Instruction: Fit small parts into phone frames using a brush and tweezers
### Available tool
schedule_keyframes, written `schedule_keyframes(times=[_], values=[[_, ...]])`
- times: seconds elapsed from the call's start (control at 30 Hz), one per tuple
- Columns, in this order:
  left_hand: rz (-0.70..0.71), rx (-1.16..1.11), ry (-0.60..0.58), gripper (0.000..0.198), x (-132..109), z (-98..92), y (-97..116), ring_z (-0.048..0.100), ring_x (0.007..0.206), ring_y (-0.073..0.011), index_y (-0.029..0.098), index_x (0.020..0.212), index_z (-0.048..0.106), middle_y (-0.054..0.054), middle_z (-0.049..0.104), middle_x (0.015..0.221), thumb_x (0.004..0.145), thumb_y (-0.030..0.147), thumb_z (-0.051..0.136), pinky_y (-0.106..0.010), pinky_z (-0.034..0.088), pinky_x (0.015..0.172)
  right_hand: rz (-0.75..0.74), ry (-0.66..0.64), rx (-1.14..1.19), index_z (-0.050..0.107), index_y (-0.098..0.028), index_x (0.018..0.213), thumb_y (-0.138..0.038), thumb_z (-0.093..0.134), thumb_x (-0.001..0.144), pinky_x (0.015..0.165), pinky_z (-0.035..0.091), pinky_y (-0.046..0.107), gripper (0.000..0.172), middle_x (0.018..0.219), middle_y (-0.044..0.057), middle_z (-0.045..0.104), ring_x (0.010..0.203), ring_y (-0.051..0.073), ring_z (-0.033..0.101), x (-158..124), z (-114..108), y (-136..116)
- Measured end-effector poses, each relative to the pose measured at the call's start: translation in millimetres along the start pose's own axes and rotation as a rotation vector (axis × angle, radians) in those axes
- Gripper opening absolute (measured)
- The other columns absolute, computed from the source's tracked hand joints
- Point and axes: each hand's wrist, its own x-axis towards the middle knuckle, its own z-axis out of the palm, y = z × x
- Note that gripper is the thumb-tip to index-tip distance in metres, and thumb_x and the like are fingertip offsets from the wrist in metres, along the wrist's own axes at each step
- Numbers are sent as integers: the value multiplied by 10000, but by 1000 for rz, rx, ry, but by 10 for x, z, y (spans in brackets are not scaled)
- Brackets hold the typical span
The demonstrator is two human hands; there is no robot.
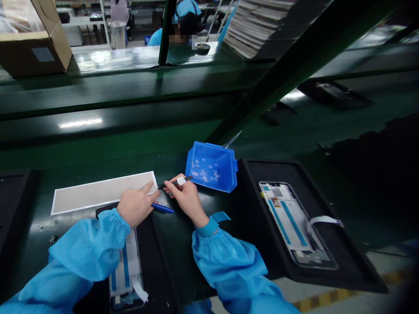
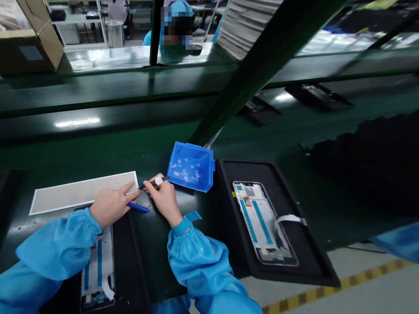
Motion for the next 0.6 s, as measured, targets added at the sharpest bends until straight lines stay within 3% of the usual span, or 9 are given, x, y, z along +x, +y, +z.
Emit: schedule_keyframes(times=[0.23, 0.37, 0.47, 0.53, 0.6], values=[[-2, -50, 2, 446, 1, -19, 10, 734, 922, -290, 349, 1377, 535, -55, 386, 1574, 935, 297, 527, -404, 583, 698, -51, 141, 183, 572, -210, 743, -602, 794, 673, 511, 568, 260, 455, 626, 24, 709, 630, 214, 732, -103, -20, -85], [-67, -222, 127, 398, -259, -98, -157, 705, 1027, -264, 363, 1314, 593, -8, 423, 1555, 938, 261, 509, -376, 568, 795, -35, 192, 278, 541, -221, 756, -587, 764, 723, 480, 542, 213, 430, 645, 10, 722, 587, 163, 711, -373, 31, -113], [-213, -449, 252, 297, -553, -58, -375, 673, 1081, -238, 298, 1170, 688, -16, 683, 1261, 941, 295, 499, -338, 528, 879, 45, 106, 307, 548, -210, 740, -560, 778, 725, 439, 518, 192, 419, 631, 24, 724, 568, 161, 704, -627, 188, -104], [-285, -585, 250, 263, -711, 46, -488, 690, 982, -225, 251, 1040, 729, -25, 748, 1043, 930, 350, 512, -320, 519, 853, 120, -21, 288, 564, -200, 740, -559, 781, 719, 420, 514, 202, 420, 615, 37, 720, 559, 179, 705, -764, 334, -105], [-314, -675, 203, 264, -804, 181, -543, 694, 895, -217, 223, 953, 735, -33, 751, 956, 914, 379, 526, -312, 514, 806, 161, -126, 237, 572, -197, 753, -564, 769, 726, 423, 524, 224, 418, 607, 41, 714, 568, 202, 713, -848, 475, -115]])
